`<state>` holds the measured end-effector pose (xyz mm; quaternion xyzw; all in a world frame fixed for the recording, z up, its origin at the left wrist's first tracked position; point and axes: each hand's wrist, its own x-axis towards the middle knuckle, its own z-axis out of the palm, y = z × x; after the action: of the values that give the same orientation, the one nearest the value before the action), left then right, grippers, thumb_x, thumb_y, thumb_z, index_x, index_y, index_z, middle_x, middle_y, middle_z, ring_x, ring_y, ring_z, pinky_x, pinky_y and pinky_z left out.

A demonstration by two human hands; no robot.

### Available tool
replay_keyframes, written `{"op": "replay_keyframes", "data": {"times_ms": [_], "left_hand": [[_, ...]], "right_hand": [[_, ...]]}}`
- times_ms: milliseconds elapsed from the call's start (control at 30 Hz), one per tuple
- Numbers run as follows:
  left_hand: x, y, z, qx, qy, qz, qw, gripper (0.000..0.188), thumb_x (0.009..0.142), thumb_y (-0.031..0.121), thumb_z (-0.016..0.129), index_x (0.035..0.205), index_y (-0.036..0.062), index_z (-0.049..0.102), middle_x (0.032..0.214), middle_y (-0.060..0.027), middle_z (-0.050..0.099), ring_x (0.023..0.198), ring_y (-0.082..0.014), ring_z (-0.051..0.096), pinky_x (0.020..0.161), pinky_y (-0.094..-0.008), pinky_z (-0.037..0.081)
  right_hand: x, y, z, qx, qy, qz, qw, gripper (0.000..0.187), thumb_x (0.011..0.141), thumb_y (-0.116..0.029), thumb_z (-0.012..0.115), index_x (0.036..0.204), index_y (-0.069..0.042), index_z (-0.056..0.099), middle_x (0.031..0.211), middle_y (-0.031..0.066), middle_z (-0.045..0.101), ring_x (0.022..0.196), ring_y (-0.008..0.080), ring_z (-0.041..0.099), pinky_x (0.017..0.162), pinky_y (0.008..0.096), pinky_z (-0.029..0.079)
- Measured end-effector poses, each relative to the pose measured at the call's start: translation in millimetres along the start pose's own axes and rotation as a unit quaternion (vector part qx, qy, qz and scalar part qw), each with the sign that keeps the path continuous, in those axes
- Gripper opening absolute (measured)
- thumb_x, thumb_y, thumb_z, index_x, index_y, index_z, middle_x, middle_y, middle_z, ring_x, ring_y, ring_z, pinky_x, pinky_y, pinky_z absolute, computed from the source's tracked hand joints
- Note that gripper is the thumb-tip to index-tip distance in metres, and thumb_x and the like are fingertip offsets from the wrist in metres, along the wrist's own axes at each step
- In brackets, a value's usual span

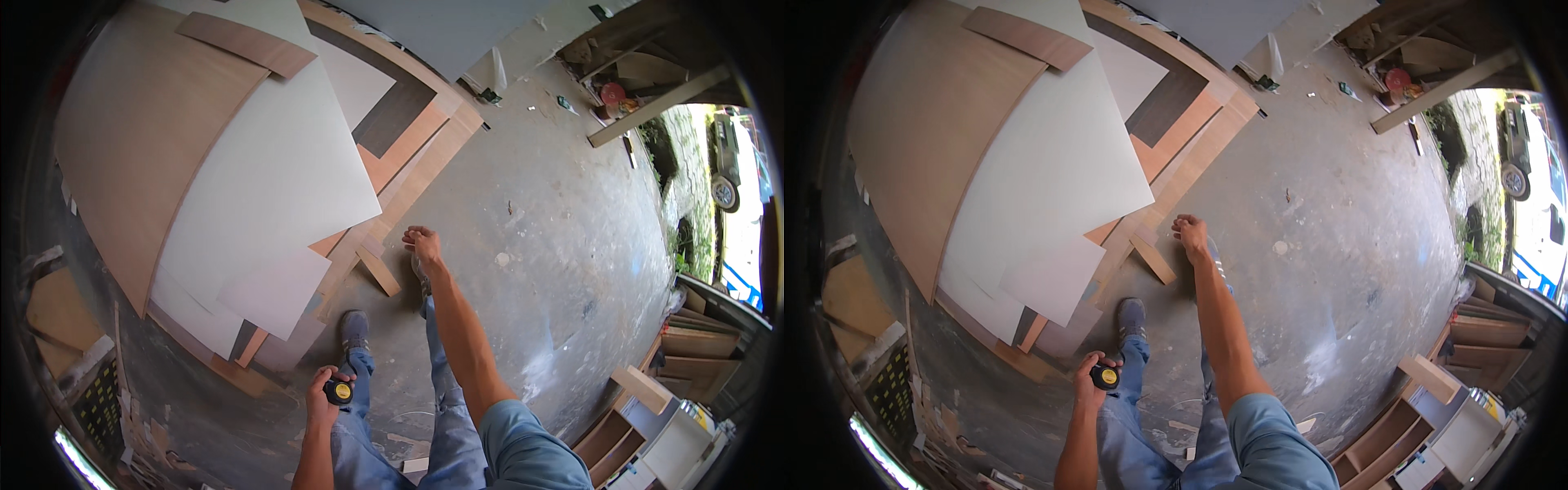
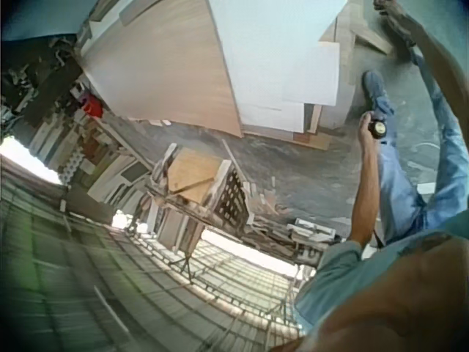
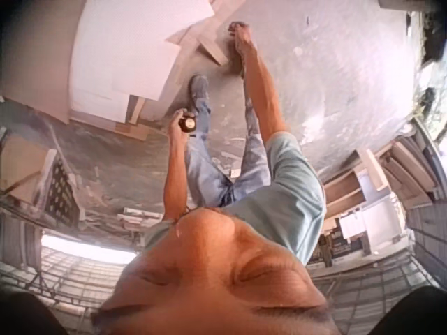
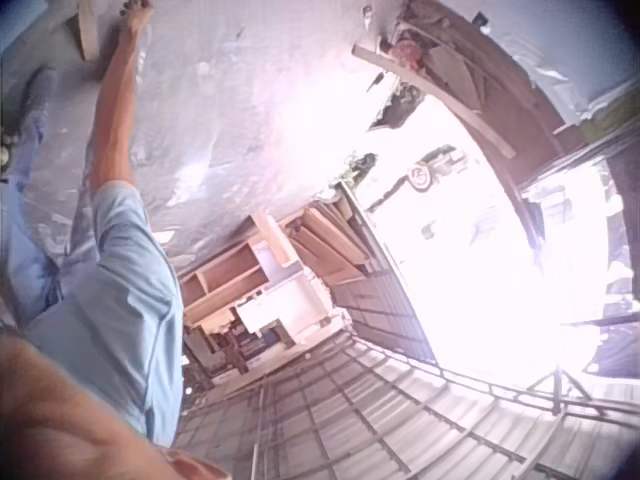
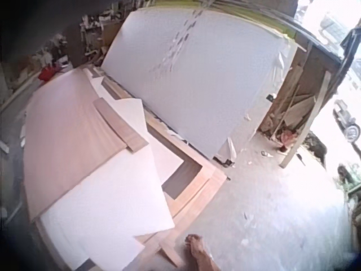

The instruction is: The person selects a piece of wood from a pile, measures it and another panel using a tape measure, and then handles a large thin wood veneer.

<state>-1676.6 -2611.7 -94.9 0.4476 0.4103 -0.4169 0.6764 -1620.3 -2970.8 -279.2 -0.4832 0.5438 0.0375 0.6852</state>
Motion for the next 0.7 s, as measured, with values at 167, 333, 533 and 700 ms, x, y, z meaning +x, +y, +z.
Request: {"op": "replay_keyframes", "data": {"times_ms": [167,333,533,700], "left_hand": [[90.7,-29.4,29.6,-0.137,0.045,0.031,0.989,0.015,0.089,0.018,0.053,0.096,0.0051,0.055,0.074,-0.0131,0.062,0.087,-0.034,0.064,0.075,-0.0427,0.052],[161.5,-59.1,66.1,-0.175,0.053,0.005,0.983,0.017,0.088,0.017,0.053,0.1,0.0041,0.054,0.075,-0.0136,0.065,0.086,-0.0331,0.065,0.072,-0.0394,0.053],[204.7,-57.8,99.6,-0.203,0.045,0.021,0.978,0.019,0.088,0.019,0.055,0.1,0.0036,0.054,0.076,-0.0144,0.065,0.08,-0.0313,0.066,0.07,-0.038,0.053],[252.1,-50.5,112.3,-0.262,0.058,0.016,0.963,0.025,0.09,0.024,0.058,0.104,0.0041,0.052,0.086,-0.0136,0.066,0.08,-0.03,0.065,0.069,-0.0365,0.052]], "right_hand": [[115.4,-12.2,30.1,0.02,0.034,-0.065,0.997,0.039,0.089,-0.01,0.052,0.122,0.009,0.049,0.108,0.0165,0.06,0.094,0.0257,0.061,0.081,0.0356,0.052],[162.6,-7.8,49.5,0.114,0.056,-0.039,0.991,0.028,0.087,-0.007,0.056,0.112,0.006,0.054,0.091,0.0086,0.056,0.076,0.0184,0.056,0.068,0.0296,0.049],[168.1,-31.9,31.3,0.119,-0.065,0.013,0.991,0.009,0.087,-0.007,0.057,0.094,-0.002,0.057,0.081,0.0056,0.054,0.067,0.0147,0.049,0.056,0.0265,0.04],[171.0,-54.3,18.4,-0.01,-0.147,-0.017,0.989,0.022,0.09,-0.021,0.06,0.088,0.001,0.057,0.076,0.0047,0.053,0.063,0.0123,0.046,0.054,0.0244,0.036]]}}
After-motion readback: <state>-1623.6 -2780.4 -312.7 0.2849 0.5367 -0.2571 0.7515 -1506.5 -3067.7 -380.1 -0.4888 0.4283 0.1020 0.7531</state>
